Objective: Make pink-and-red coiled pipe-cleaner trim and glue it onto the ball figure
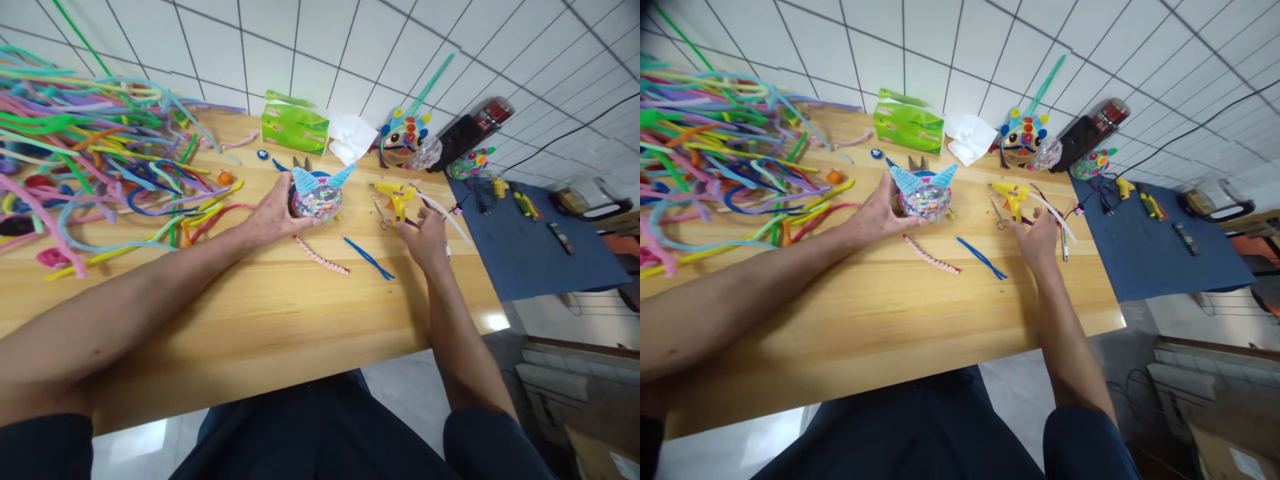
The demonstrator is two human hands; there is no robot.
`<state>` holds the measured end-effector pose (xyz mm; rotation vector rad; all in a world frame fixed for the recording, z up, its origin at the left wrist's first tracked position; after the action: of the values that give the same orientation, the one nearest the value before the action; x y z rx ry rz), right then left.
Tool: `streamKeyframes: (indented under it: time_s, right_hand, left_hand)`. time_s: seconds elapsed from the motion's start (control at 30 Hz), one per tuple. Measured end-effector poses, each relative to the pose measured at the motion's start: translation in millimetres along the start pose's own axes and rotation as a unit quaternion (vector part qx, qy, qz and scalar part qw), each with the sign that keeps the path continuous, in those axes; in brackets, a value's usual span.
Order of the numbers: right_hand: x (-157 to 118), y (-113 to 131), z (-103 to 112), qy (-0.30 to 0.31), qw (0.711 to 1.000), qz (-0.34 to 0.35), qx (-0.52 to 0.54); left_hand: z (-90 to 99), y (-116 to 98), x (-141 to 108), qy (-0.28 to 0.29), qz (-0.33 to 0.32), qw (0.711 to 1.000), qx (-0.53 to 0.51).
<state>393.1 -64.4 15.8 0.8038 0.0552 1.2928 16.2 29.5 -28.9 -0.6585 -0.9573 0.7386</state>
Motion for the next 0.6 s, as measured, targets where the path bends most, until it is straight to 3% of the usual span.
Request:
streamKeyframes:
  time_s: [0.07, 0.1, 0.2, 0.27, 0.43, 0.6]
  right_hand:
    - [-34.8, 29.6, 15.4, 0.003, 0.999, 0.045, -0.004]
    - [-53.1, 50.6, 16.7, 0.034, 0.996, 0.088, 0.006]
    - [-99.8, 114.0, -1.9, 0.172, 0.963, 0.201, 0.044]
    - [-114.2, 141.7, -24.2, 0.239, 0.942, 0.232, 0.040]
    - [-109.2, 153.7, -69.5, 0.310, 0.924, 0.224, -0.001]
    - [-100.7, 149.8, -65.9, 0.283, 0.933, 0.219, 0.024]
  left_hand:
    - [-1.0, 2.3, 1.2, -0.009, -0.006, 1.000, -0.002]
    - [-1.3, 2.9, 1.9, -0.011, -0.008, 1.000, -0.002]
    - [-1.2, 2.3, 3.7, -0.014, -0.012, 1.000, -0.004]
    - [-0.3, 0.0, 4.3, -0.015, -0.017, 1.000, -0.001]
    - [0.3, -5.8, 4.1, -0.006, -0.020, 1.000, 0.004]
    - [1.2, -7.6, 3.6, -0.006, -0.005, 1.000, -0.010]
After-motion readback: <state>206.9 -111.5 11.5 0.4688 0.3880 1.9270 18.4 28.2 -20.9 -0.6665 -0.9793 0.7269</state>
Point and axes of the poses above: each hand's wrist, its own x-axis towards the middle knuckle, its own z-axis out of the back of the hand, y = z × x, the point moved 5 cm from there along x, towards the middle knuckle, and after that the axes turned 7 degrees about x, right-handed, at the moved point
